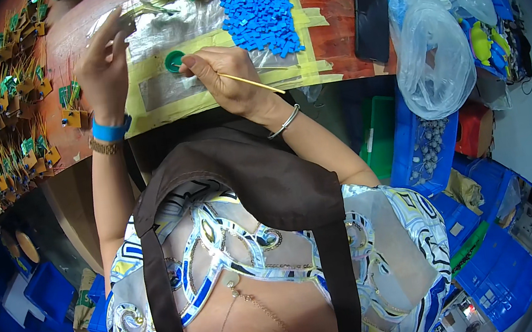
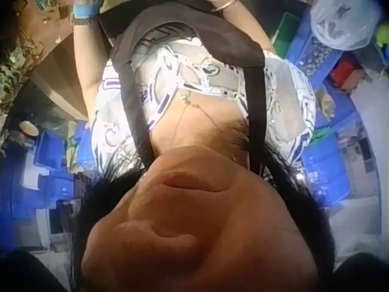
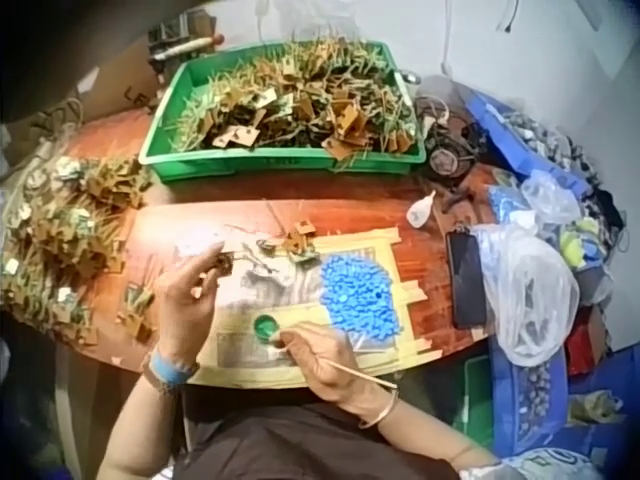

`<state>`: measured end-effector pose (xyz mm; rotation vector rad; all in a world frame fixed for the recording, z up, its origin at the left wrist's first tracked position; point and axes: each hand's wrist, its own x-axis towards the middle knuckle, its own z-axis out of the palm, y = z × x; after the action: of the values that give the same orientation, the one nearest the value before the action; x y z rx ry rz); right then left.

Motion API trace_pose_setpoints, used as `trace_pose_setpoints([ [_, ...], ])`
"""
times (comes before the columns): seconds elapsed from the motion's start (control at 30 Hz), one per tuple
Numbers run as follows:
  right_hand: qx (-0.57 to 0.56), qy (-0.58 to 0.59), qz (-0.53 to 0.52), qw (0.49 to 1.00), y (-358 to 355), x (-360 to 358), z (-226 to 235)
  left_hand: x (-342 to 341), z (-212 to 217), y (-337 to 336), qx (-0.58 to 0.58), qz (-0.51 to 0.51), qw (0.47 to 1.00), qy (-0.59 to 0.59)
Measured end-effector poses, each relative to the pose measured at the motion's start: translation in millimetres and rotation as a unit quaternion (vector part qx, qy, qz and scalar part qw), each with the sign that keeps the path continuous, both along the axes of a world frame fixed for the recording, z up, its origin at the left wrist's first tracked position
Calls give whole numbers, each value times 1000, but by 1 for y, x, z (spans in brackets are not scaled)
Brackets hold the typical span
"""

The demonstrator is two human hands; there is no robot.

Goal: Applying adhesive to small electronic components on a workbench.

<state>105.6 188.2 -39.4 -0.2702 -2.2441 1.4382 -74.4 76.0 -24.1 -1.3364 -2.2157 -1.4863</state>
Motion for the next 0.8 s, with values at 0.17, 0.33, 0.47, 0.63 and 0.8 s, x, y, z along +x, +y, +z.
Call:
trace_pose_setpoints([
  [0.17, -65, 2, -4, 998, 1, 3, 4, 11, -7, -25, 84, 32, 976, -198],
  [0.33, -207, 68, 2, 976, -1, 4, 18, 26, -5, -32, 82, 28, 948, -307],
  [0.47, -195, 81, 17, 977, -4, -4, 27, 42, 3, -27, 112, 14, 903, -414],
  [0.63, -190, 88, 20, 978, -8, -13, 24, 53, 13, -27, 135, -32, 813, -566],
  [0.8, -197, 84, 14, 977, -12, -15, 23, 56, 17, -32, 130, -32, 804, -580],
])
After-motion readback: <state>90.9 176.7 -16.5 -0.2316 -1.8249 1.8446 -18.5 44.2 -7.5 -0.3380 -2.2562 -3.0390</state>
